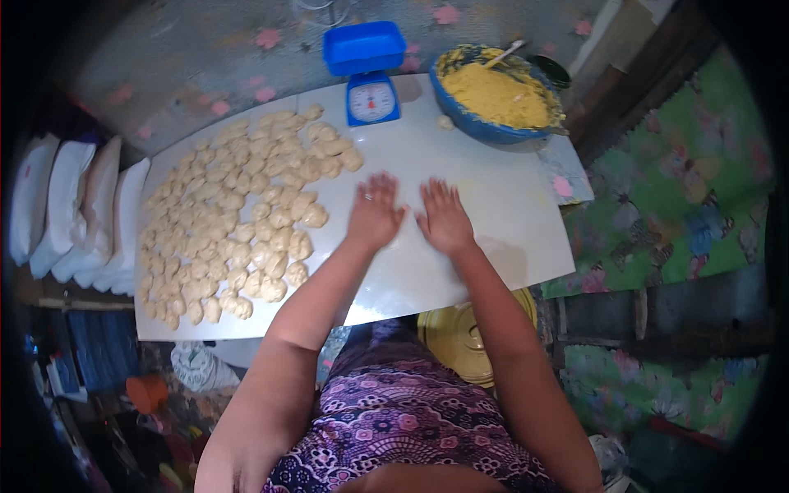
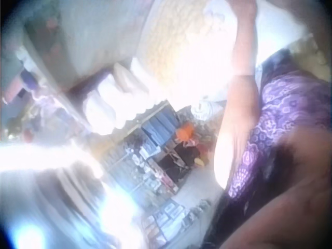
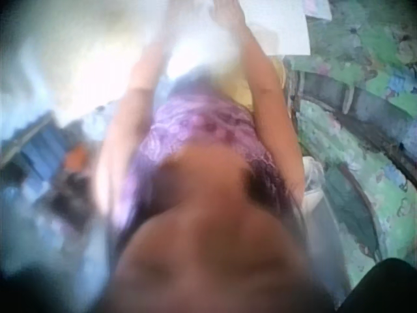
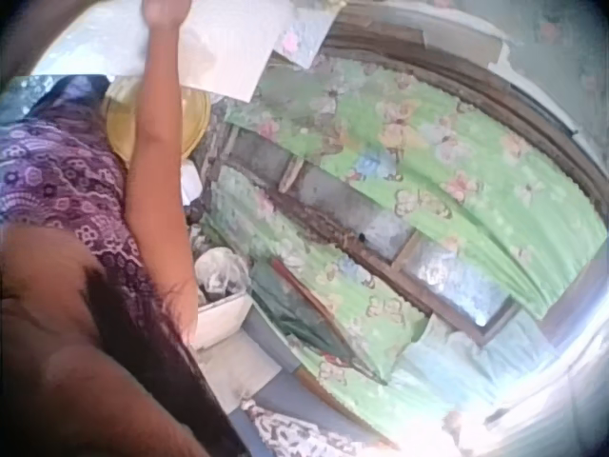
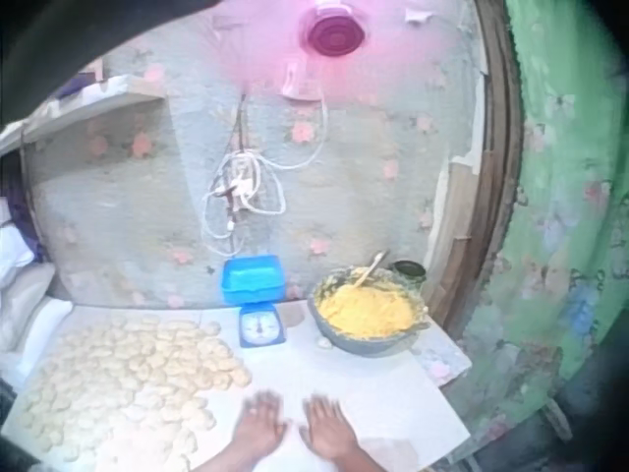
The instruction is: Flattening small dough balls and rolling them into cylinders.
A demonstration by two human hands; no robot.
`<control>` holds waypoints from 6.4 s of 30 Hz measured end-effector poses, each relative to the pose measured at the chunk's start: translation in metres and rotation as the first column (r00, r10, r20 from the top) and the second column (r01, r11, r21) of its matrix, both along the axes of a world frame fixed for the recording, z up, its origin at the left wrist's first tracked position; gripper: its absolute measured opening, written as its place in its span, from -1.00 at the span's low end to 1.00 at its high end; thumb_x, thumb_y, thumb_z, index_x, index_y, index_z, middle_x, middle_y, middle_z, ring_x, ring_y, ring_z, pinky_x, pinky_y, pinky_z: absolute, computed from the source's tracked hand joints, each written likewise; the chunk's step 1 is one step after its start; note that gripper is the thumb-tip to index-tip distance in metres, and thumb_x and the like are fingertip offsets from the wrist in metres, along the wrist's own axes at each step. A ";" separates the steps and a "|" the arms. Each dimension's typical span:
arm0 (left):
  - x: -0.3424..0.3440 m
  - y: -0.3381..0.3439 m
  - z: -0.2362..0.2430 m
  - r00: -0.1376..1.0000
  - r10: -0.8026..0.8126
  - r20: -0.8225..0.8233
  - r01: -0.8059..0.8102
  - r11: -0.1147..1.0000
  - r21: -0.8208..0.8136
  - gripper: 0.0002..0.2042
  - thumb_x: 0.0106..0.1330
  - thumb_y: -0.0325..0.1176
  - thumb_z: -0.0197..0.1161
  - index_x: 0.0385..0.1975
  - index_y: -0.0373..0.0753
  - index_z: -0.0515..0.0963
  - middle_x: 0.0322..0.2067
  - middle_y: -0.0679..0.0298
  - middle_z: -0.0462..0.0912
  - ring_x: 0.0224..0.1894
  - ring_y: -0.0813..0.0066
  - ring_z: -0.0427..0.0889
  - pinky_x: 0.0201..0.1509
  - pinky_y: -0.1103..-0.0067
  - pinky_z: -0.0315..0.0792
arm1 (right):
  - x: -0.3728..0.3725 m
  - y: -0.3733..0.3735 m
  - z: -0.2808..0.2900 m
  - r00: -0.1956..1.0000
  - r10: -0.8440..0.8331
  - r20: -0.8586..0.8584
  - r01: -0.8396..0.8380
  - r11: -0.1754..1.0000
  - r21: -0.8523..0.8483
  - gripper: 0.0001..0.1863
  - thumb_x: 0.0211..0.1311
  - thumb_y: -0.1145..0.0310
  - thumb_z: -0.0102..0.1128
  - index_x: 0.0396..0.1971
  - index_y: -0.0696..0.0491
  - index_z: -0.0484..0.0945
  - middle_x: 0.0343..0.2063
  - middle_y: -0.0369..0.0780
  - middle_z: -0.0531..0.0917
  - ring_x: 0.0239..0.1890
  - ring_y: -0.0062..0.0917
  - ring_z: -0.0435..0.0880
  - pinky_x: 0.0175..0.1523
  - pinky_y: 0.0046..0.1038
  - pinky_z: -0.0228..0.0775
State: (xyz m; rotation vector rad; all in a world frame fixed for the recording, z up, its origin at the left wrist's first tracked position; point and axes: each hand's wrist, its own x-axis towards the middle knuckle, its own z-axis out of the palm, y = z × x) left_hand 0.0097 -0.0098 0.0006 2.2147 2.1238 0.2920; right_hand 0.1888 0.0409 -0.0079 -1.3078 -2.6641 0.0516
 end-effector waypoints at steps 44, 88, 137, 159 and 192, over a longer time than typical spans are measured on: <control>-0.025 -0.076 0.083 -0.057 0.330 0.942 0.333 0.896 -0.293 -0.37 0.13 -0.70 0.16 0.27 -0.28 0.24 -0.06 0.19 0.54 0.00 0.48 0.53 0.09 0.57 0.41 | -0.013 -0.085 0.069 0.306 -0.907 -0.289 -0.608 0.048 -0.792 -0.78 0.27 0.33 0.21 -0.24 0.11 0.39 -0.14 -0.19 0.54 -0.11 -0.50 0.61 -0.04 -0.42 0.56; -0.042 -0.156 0.044 0.936 -0.229 0.269 0.259 0.962 -0.082 -0.42 0.34 -0.03 0.05 0.22 -0.33 0.33 0.30 0.07 0.26 0.41 0.22 0.11 0.46 0.16 -0.16 | -0.046 -0.092 0.067 0.890 0.398 -0.223 -0.450 0.690 -0.567 -0.36 0.38 -0.03 -0.18 0.35 0.01 0.14 0.38 -0.14 0.13 0.45 -0.38 0.01 0.46 -0.01 -0.42; -0.024 -0.172 0.041 0.990 0.034 0.140 -0.007 0.982 -0.188 -0.23 0.35 0.16 -0.10 0.37 -0.34 0.04 0.38 -0.03 0.04 0.46 0.15 -0.06 0.45 0.07 -0.39 | 0.009 -0.133 0.058 0.841 0.539 -0.052 -0.506 0.748 -0.429 -0.23 0.30 -0.21 -0.19 0.37 -0.02 0.10 0.40 -0.24 0.10 0.46 -0.43 -0.03 0.39 0.24 -0.53; -0.033 -0.130 0.046 0.969 0.122 0.213 -0.087 0.982 -0.166 -0.28 0.39 0.12 -0.16 0.34 -0.37 0.08 0.36 -0.05 0.07 0.45 0.12 -0.03 0.47 0.15 -0.28 | -0.072 -0.057 0.039 0.889 0.459 -0.001 -0.436 0.844 -0.313 -0.39 0.43 -0.06 -0.36 0.40 -0.15 0.06 0.43 -0.35 0.03 0.48 -0.44 -0.10 0.42 0.12 -0.60; -0.025 -0.191 0.054 0.979 -0.074 0.191 0.087 0.994 -0.061 -0.18 0.30 0.16 -0.01 0.37 -0.37 0.00 0.38 -0.05 0.01 0.46 0.11 -0.07 0.46 0.09 -0.34 | -0.031 -0.097 0.044 0.903 0.428 -0.032 -0.417 0.859 -0.297 -0.27 0.33 -0.19 -0.24 0.36 -0.01 0.14 0.38 -0.20 0.16 0.44 -0.46 0.05 0.44 0.07 -0.47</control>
